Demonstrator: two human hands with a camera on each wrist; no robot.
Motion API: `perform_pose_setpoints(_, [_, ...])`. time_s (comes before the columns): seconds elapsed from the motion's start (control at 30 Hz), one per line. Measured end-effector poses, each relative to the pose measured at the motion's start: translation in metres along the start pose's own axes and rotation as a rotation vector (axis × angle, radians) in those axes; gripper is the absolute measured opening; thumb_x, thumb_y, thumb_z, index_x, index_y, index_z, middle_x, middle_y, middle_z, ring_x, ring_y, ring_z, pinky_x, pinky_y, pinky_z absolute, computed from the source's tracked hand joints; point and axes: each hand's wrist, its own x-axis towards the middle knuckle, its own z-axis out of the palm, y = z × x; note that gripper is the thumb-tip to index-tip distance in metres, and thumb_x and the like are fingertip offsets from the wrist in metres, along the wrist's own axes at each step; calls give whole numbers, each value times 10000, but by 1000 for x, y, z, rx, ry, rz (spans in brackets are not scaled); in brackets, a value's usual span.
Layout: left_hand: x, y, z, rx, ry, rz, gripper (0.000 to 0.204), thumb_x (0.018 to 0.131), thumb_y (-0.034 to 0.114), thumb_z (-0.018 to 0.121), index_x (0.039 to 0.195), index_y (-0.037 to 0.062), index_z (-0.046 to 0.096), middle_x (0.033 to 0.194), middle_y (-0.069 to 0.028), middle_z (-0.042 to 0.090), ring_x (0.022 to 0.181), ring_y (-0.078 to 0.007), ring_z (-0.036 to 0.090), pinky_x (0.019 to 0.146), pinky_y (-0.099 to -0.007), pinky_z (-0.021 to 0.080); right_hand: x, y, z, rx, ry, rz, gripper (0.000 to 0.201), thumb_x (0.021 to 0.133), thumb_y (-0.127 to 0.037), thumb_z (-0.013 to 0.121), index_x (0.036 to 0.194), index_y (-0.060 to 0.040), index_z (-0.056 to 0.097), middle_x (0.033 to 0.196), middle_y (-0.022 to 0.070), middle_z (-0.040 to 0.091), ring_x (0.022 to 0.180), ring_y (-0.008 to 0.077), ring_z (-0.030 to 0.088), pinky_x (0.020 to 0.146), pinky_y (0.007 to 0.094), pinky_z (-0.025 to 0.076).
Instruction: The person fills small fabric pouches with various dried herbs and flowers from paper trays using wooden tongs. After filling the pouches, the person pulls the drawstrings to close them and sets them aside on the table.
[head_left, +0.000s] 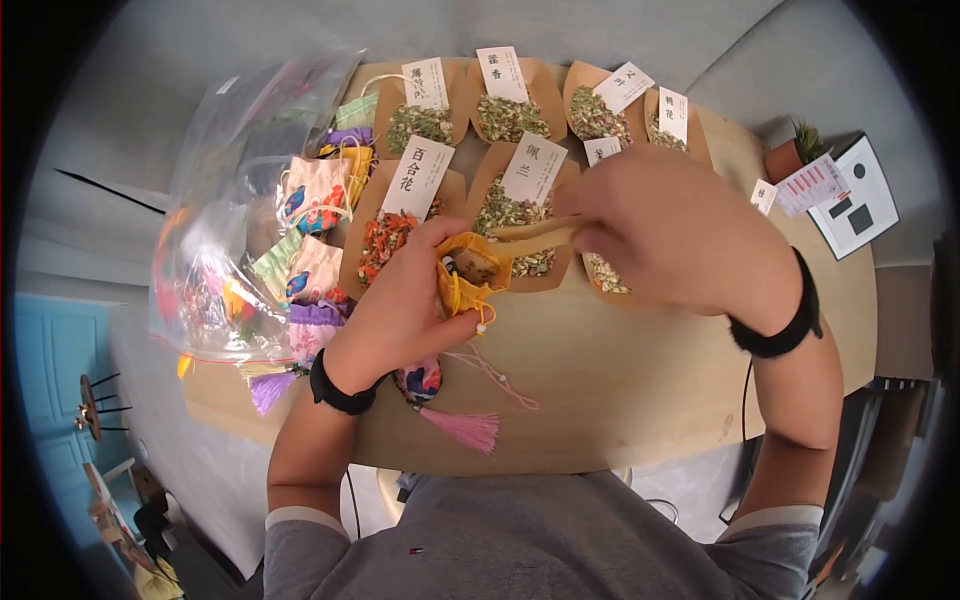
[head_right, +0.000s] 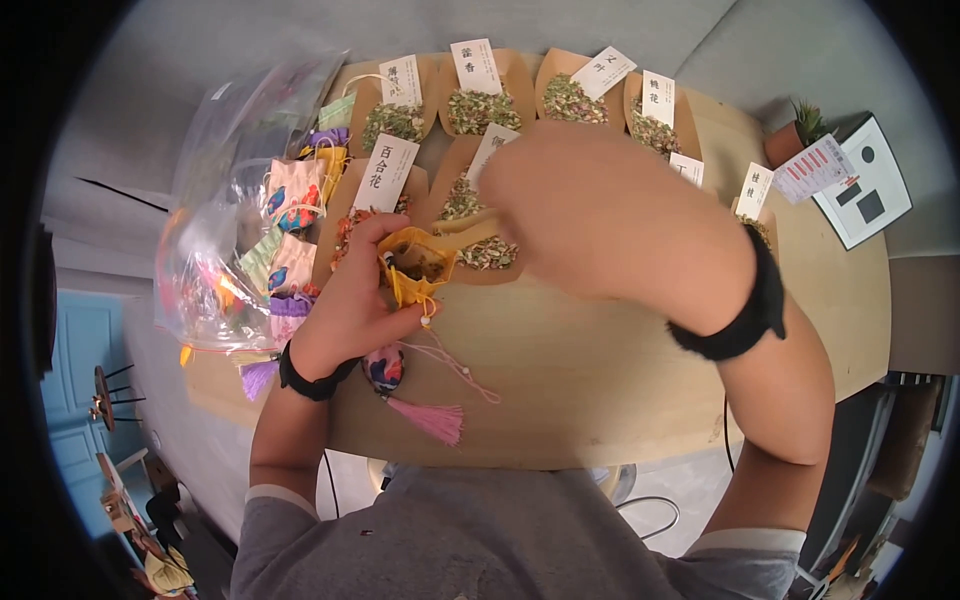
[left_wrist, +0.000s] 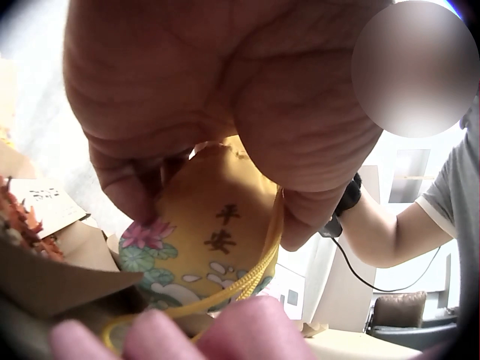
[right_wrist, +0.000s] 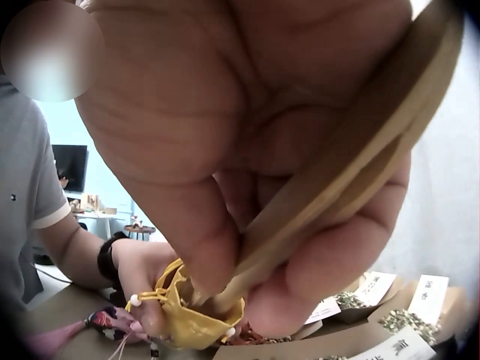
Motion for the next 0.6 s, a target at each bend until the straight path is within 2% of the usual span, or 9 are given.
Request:
perform_pose_setpoints(0.03, [-1, 0, 0, 1, 5, -3, 845, 785, 66, 814, 1436, 3, 279, 1305, -175, 493, 1207, -243, 549, 1013, -360, 471, 0, 6, 1, 0, 0, -6, 113, 813, -93, 685, 907, -34, 706, 826, 174, 680, 804, 374, 665, 728, 465, 518])
perform_pose_setpoints(0.1, [0, 2, 0, 3, -7, -24, 852, 780, 73, 821, 1434, 2, 280, 1293, -178, 501, 1209, -248, 551, 1018, -359, 469, 0, 19, 9, 33, -157, 144, 104, 825, -103, 686, 876, -13, 696, 809, 187, 673, 798, 381, 661, 738, 465, 519])
perform_pose_setpoints(0.13, [1, 3, 0, 2, -8, -21, 852, 780, 73, 821, 1434, 2, 280, 1293, -178, 501, 1209, -248, 551, 1018, -359, 469, -3, 27, 23, 33, -155, 189, 109, 831, -97, 670, 867, 4, 693, 801, 200, 670, 803, 388, 657, 746, 470, 519])
perform_pose_setpoints(0.27, [1, 5, 0, 6, 3, -18, 858, 775, 72, 823, 1435, 1, 278, 1302, -182, 488, 1200, -249, 549, 1022, -359, 464, -8, 42, 62, -58, -211, 205, 120, 846, -102, 646, 853, 8, 694, 795, 202, 669, 812, 388, 658, 740, 477, 518])
perform_pose_setpoints(0.33, [1, 4, 0, 14, 0, -22, 860, 774, 68, 822, 1436, 2, 277, 1306, -184, 482, 1204, -248, 545, 1024, -359, 462, -7, 40, 67, -36, -309, 222, 140, 866, -117, 626, 857, 3, 696, 801, 198, 668, 826, 387, 661, 722, 486, 518])
perform_pose_setpoints(0.47, [1, 0, 2, -33, -12, -38, 870, 772, 56, 820, 1444, 14, 269, 1322, -177, 464, 1221, -239, 529, 1029, -355, 456, -8, 34, 69, 58, -271, 167, 121, 855, -97, 621, 868, -6, 700, 799, 196, 667, 832, 387, 664, 706, 494, 519])
perform_pose_setpoints(0.53, [1, 0, 2, -58, -14, -50, 872, 772, 53, 819, 1447, 18, 267, 1324, -172, 461, 1225, -236, 524, 1032, -353, 453, -8, 28, 68, 78, -210, 141, 85, 762, 10, 630, 821, 5, 690, 799, 196, 676, 837, 391, 674, 726, 481, 545])
perform_pose_setpoints(0.6, [0, -1, 2, -34, -7, -28, 872, 773, 51, 818, 1448, 19, 267, 1325, -165, 455, 1227, -234, 519, 1040, -352, 447, -10, 22, 70, 57, -188, 133, 80, 765, 5, 631, 812, -1, 695, 790, 192, 676, 832, 387, 677, 721, 476, 548])
